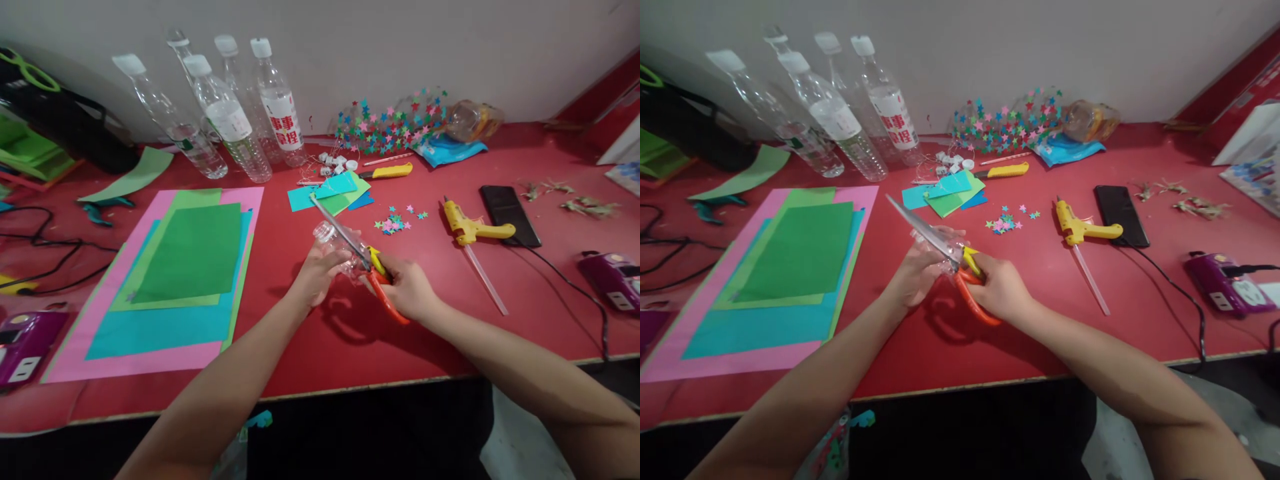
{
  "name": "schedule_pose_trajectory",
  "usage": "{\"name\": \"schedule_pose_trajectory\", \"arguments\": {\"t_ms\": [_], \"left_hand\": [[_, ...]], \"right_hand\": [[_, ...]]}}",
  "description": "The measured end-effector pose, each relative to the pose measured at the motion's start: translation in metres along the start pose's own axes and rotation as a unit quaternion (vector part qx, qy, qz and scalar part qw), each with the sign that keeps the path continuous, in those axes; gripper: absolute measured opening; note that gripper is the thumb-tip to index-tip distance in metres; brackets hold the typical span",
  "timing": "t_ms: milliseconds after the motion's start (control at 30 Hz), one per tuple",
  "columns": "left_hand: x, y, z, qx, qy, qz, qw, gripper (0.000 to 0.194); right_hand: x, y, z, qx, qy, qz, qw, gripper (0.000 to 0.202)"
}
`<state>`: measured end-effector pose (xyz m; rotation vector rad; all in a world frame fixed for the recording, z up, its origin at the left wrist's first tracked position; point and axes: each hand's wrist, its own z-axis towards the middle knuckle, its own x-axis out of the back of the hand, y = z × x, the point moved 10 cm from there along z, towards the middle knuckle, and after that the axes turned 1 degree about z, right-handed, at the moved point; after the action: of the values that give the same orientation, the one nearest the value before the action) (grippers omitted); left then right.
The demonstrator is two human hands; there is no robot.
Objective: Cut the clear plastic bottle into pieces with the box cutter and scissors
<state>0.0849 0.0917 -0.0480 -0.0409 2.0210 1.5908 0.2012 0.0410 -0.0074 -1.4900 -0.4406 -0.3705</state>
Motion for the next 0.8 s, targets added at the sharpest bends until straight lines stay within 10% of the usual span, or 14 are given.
{"name": "schedule_pose_trajectory", "arguments": {"t_ms": [800], "left_hand": [[0.0054, 0.0015, 0.0043, 0.0, 0.016, 0.002, 1.0, 0.041]], "right_hand": [[-0.0062, -0.0059, 0.0021, -0.002, -0.044, 0.015, 0.999, 0.049]]}}
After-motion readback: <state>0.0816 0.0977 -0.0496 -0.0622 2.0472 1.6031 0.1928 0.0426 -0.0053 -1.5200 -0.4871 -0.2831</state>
